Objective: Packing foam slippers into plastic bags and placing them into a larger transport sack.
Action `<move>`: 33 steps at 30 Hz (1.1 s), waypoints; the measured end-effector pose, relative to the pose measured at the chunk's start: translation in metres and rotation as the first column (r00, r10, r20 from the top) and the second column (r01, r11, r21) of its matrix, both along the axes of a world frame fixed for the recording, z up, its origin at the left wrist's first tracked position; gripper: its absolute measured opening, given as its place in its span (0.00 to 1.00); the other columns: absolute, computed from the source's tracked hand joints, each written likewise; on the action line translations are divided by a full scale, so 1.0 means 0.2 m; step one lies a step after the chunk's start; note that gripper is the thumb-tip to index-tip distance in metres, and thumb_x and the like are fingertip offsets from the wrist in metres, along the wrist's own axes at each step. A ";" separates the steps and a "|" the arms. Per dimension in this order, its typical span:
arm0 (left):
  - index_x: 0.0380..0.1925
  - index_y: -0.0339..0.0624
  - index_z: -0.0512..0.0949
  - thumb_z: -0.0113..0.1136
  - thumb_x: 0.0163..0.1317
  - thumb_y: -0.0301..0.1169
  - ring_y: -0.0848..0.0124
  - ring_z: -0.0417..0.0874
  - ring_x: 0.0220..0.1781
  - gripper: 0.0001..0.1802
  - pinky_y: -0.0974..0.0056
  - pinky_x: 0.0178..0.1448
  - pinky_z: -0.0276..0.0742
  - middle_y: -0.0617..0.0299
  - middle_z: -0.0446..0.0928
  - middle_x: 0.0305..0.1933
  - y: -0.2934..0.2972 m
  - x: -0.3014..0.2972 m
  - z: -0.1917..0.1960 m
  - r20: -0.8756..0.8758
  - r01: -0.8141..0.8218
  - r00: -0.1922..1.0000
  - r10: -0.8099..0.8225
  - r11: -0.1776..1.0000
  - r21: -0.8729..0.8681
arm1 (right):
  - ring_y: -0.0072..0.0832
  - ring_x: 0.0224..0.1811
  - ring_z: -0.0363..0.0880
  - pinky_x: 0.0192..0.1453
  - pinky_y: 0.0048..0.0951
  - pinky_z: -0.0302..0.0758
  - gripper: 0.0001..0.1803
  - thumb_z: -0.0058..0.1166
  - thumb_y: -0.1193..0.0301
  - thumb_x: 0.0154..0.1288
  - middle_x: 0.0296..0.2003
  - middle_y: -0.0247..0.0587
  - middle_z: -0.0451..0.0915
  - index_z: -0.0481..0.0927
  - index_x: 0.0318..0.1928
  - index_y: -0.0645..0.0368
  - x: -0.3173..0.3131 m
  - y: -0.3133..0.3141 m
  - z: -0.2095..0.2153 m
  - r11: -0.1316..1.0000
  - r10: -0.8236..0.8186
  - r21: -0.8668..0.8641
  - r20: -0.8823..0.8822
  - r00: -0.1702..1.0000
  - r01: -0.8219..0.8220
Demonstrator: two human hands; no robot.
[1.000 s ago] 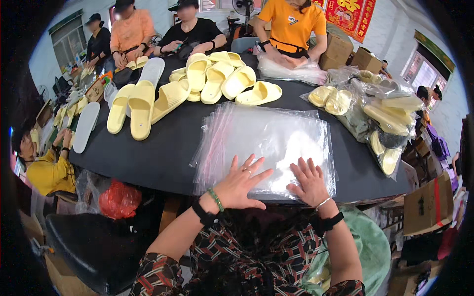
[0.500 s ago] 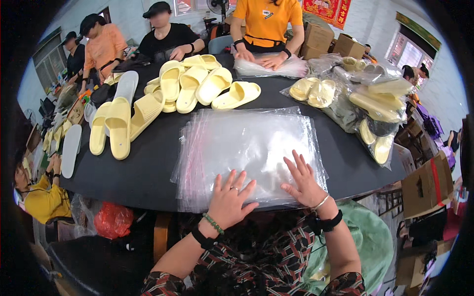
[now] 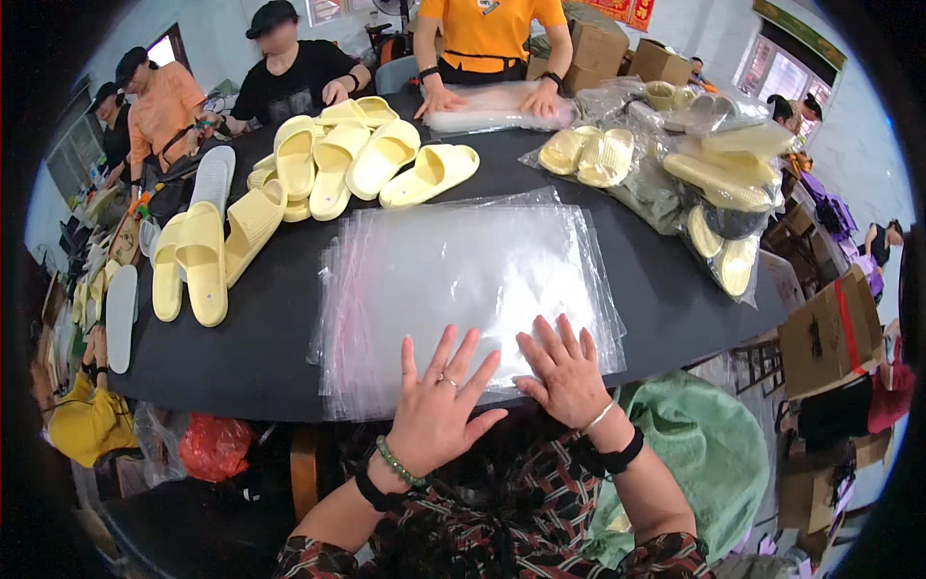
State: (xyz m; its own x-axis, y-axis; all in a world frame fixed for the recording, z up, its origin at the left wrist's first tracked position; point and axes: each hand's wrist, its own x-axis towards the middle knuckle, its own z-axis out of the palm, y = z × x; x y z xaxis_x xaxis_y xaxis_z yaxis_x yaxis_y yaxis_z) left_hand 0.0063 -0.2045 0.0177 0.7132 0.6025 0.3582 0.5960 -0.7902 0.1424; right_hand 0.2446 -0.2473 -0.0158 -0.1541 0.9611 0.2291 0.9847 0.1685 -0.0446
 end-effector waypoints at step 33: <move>0.73 0.47 0.59 0.63 0.58 0.31 0.55 0.55 0.79 0.42 0.42 0.77 0.47 0.56 0.56 0.78 -0.02 0.21 -0.25 -0.219 -0.029 0.975 0.049 0.995 0.092 | 0.56 0.74 0.57 0.68 0.52 0.69 0.62 0.70 0.42 0.47 0.75 0.63 0.47 0.52 0.73 0.60 1.01 -2.37 -1.38 -0.470 -0.838 -0.478 -0.020 -0.545 0.742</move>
State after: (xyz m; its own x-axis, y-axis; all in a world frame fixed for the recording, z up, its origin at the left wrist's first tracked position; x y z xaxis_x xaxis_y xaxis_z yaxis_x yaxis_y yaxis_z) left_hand 0.0482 -0.2084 -0.0324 0.7571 0.6046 0.2475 0.6356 -0.7693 -0.0646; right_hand 0.4464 -0.7221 -0.2918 0.8864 -0.3861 -0.2554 -0.4289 -0.8925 -0.1395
